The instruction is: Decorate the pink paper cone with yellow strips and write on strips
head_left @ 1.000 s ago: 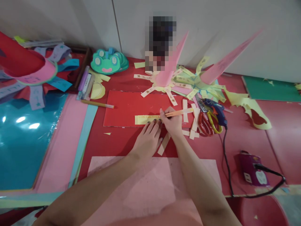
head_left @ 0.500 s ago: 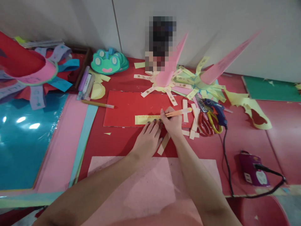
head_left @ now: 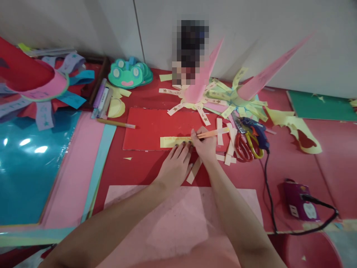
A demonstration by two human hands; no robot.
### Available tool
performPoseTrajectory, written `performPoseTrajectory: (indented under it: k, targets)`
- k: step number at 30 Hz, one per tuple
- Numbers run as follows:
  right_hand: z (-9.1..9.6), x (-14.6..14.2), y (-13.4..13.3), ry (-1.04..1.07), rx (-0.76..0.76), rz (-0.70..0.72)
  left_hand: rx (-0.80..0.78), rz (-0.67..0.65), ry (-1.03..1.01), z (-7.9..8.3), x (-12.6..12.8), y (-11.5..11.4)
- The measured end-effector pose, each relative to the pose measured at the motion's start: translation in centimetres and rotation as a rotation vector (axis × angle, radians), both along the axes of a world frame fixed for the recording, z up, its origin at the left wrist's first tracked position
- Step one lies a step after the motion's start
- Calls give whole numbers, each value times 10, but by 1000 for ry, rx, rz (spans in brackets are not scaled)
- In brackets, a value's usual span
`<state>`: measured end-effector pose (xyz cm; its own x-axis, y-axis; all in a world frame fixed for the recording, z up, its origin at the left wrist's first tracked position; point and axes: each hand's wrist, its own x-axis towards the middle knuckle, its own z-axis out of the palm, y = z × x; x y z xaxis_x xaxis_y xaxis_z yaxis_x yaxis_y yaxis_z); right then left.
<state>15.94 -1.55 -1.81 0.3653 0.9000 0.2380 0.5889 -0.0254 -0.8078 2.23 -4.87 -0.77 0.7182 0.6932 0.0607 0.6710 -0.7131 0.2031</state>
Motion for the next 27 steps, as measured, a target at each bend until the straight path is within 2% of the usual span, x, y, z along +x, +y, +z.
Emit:
performPoseTrajectory:
  k: [27]
  targets:
    - [3, 0, 0, -45, 1, -40, -5, -3, -52, -2, -1, 0]
